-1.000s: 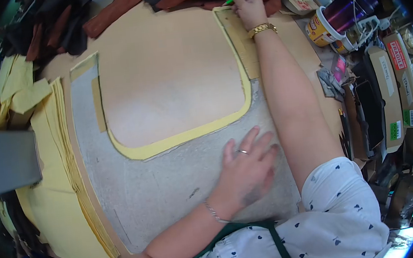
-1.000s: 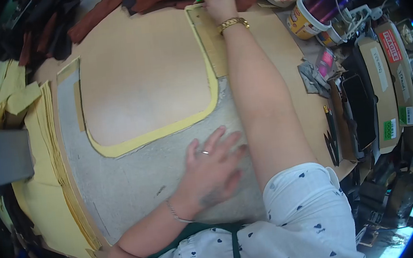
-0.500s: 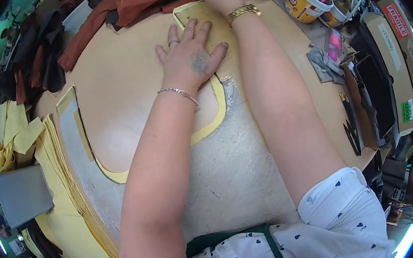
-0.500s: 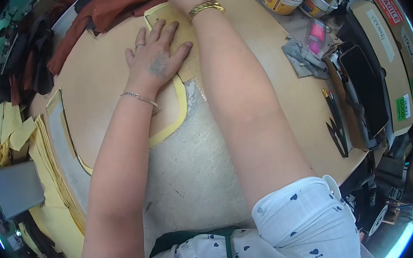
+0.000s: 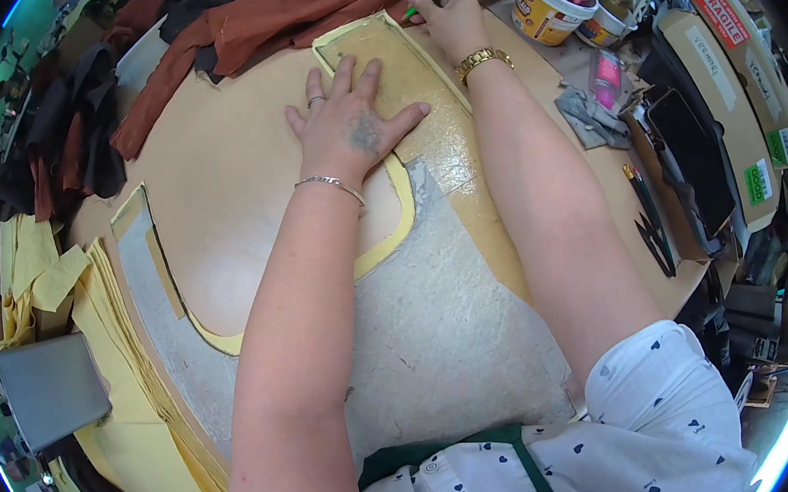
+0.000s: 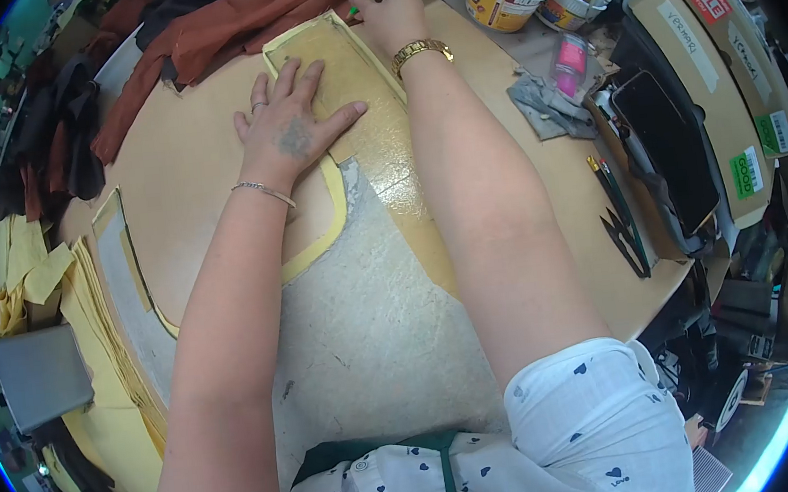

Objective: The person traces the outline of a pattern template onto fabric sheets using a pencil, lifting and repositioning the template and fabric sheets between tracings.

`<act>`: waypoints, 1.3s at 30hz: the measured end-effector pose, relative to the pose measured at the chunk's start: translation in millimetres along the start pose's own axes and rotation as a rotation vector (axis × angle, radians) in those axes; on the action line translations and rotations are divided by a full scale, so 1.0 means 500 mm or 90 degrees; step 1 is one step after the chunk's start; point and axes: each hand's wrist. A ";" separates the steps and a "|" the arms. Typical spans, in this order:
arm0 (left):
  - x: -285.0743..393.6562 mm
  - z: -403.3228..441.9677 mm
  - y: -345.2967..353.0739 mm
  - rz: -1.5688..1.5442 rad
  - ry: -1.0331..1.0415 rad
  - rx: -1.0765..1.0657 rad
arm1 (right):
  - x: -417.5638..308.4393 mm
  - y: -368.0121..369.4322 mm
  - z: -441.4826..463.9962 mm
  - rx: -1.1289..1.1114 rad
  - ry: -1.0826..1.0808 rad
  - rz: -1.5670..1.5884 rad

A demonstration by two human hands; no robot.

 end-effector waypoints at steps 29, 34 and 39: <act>0.003 0.007 0.015 0.096 0.020 0.038 | -0.202 -0.133 -0.171 -0.265 -0.047 -0.352; 0.001 0.012 0.027 0.087 0.006 0.040 | -0.330 -0.298 -0.383 -0.274 -0.027 -0.298; -0.045 0.029 0.048 -0.059 0.190 0.143 | -0.348 -0.314 -0.389 -0.292 -0.075 -0.309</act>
Point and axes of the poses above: each hand's wrist, its own z-axis towards the middle knuckle, its own y-axis out of the palm, x = y × z, and after that the axes turned 14 degrees about -y, right-handed
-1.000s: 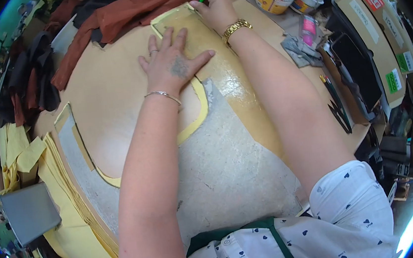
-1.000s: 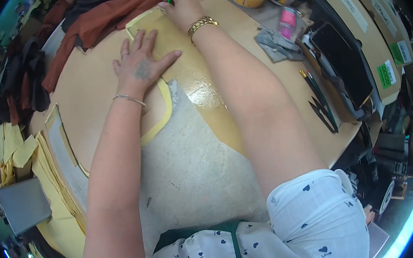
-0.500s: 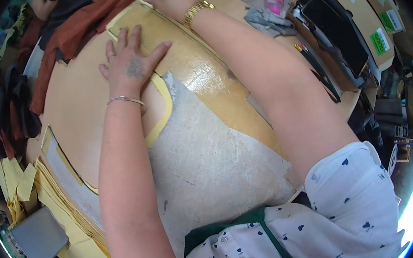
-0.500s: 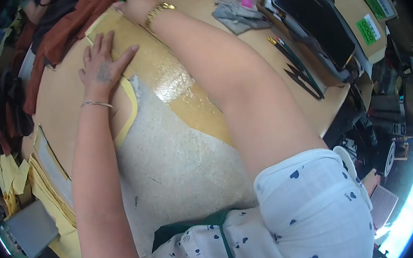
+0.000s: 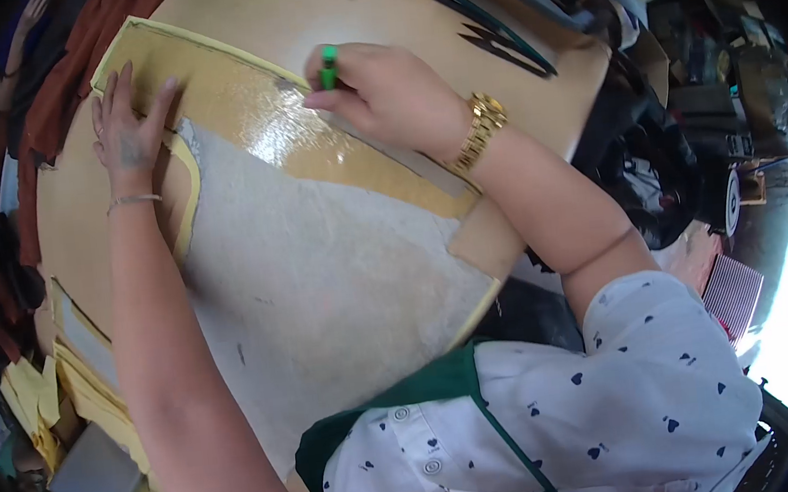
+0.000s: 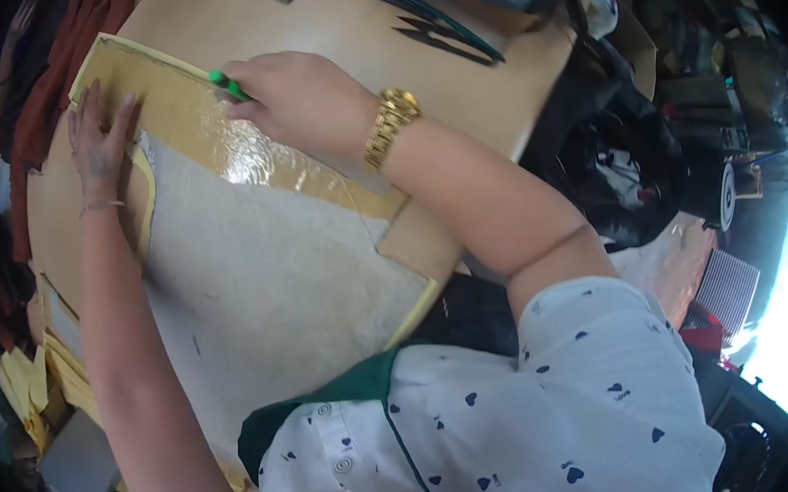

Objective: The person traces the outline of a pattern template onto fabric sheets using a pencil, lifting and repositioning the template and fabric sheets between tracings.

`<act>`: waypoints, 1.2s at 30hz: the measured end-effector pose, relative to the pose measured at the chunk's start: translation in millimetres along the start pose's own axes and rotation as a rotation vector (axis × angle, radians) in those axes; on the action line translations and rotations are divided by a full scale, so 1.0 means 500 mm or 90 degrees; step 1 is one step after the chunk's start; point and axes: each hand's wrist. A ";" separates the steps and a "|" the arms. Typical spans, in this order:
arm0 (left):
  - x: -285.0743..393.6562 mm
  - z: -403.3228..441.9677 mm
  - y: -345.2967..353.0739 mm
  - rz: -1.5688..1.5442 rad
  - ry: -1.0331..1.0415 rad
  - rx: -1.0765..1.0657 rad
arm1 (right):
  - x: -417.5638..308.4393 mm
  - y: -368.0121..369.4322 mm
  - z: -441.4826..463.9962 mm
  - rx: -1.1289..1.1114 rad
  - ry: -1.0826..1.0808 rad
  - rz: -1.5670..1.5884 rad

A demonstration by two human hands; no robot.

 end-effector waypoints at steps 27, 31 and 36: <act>0.311 -0.466 -0.133 0.016 0.127 -0.185 | 0.015 -0.003 -0.081 0.083 -0.008 -0.075; 0.307 -0.467 -0.129 0.006 0.124 -0.152 | -0.067 -0.134 -0.277 -0.109 0.073 -0.004; 0.281 -0.485 -0.132 -0.119 0.167 -0.056 | -0.240 -0.151 -0.352 -0.033 0.129 0.317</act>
Point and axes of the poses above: each hand's wrist, its own z-axis towards the middle knuckle, its own y-axis out of the palm, x = y × z, and after that the axes turned 14 degrees about -y, right-handed
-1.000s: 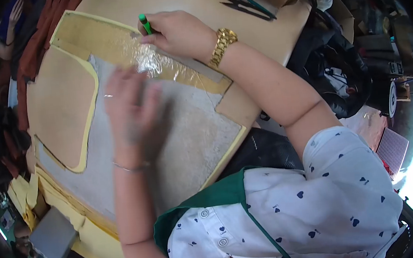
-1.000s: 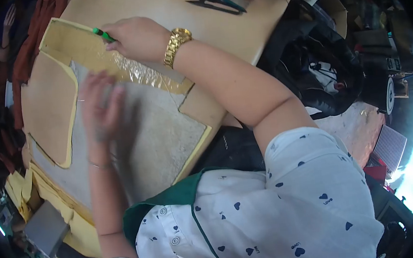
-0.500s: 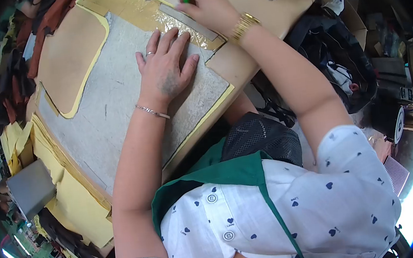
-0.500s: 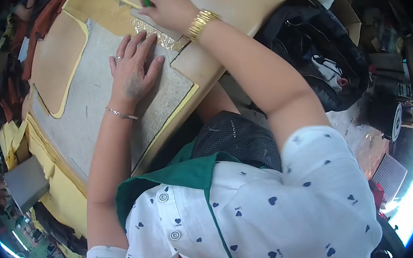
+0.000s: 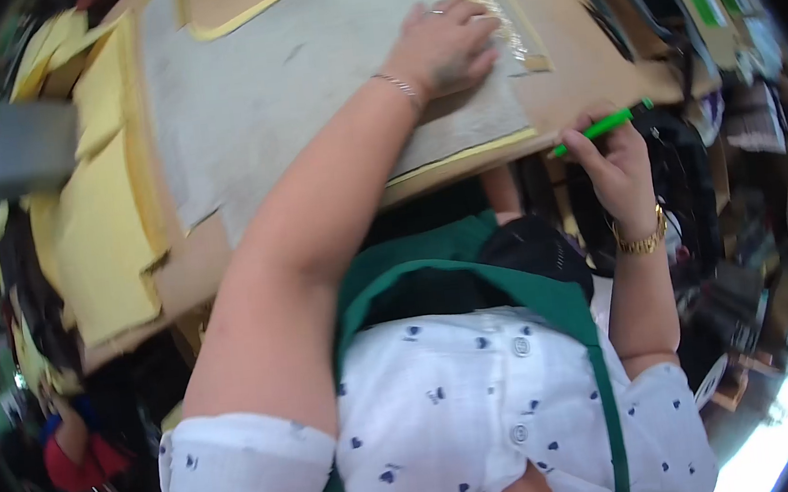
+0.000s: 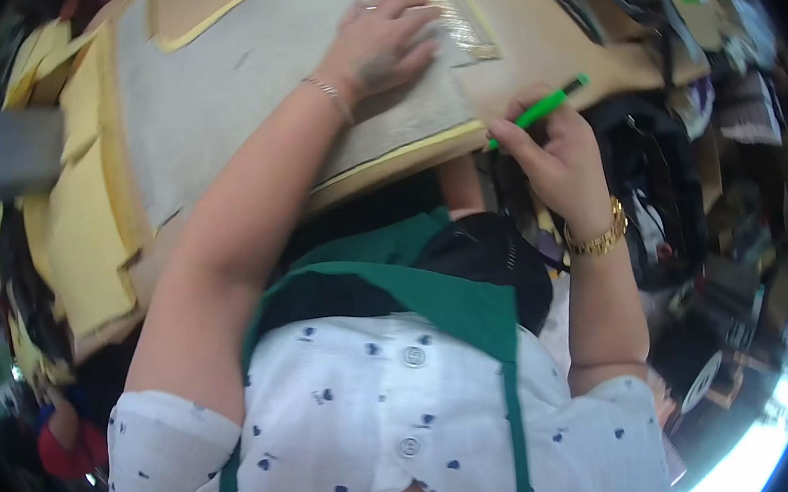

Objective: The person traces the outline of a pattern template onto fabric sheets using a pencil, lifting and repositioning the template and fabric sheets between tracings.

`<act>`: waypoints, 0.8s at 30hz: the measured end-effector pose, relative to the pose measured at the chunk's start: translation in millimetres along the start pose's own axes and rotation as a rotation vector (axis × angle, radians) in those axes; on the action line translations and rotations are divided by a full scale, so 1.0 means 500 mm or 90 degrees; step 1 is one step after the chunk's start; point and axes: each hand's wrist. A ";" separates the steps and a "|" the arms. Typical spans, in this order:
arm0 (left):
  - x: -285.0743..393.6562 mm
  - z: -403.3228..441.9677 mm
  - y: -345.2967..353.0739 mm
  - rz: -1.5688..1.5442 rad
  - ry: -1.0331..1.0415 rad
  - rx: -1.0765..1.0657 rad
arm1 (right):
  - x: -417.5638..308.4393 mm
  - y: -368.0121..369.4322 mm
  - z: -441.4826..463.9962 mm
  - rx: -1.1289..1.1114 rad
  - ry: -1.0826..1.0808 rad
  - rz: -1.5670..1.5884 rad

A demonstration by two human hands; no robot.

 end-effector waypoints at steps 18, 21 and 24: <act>-0.192 -0.376 -0.340 0.237 -0.420 -0.278 | -0.021 0.483 0.015 -0.299 -0.142 0.193; -0.188 -0.366 -0.339 0.265 -0.434 -0.305 | -0.023 0.522 0.014 -0.285 -0.166 0.199; -0.176 -0.353 -0.349 0.278 -0.456 -0.346 | -0.038 0.532 0.014 -0.329 -0.147 0.160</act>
Point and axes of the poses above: each hand's wrist, its own z-axis towards the middle knuckle, its own y-axis out of the palm, x = y × z, and after that the axes turned 14 degrees about -y, right-handed
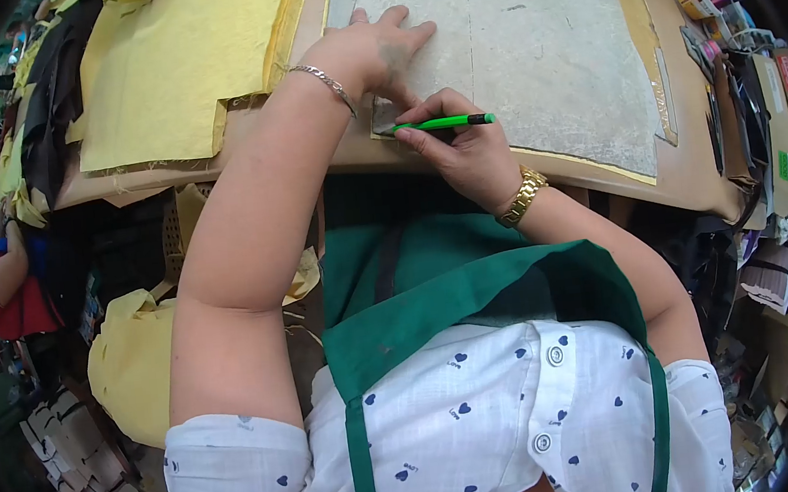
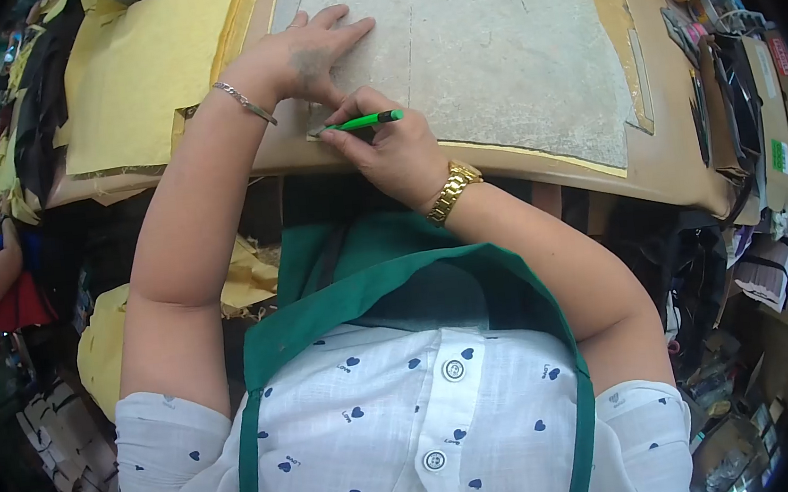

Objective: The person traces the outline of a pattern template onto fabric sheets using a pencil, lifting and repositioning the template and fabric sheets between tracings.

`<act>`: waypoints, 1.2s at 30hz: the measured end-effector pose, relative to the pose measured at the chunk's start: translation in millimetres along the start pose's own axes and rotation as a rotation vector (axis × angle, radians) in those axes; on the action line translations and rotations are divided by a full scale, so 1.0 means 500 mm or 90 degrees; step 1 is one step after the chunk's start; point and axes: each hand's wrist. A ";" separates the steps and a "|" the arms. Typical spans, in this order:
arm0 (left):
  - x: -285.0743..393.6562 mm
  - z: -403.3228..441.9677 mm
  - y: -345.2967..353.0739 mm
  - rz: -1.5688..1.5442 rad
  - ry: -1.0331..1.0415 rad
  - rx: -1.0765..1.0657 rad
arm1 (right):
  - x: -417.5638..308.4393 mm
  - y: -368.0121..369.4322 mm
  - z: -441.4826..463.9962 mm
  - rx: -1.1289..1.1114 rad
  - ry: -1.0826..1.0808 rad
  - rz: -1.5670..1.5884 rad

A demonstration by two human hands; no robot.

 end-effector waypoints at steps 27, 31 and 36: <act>0.003 -0.003 -0.007 0.032 -0.009 -0.022 | -0.049 -0.414 -0.176 0.219 0.092 -0.081; 0.031 -0.078 -0.001 -0.016 -0.071 0.040 | -0.034 -0.263 -0.095 0.070 0.093 0.017; 0.051 -0.192 0.119 -0.296 -0.034 0.319 | -0.036 -0.106 -0.018 0.031 0.041 0.006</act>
Point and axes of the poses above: each hand's wrist, its own z-axis towards the middle knuckle, its own y-axis out of the palm, x = y × z, and after that the axes turned 14 degrees about -y, right-handed
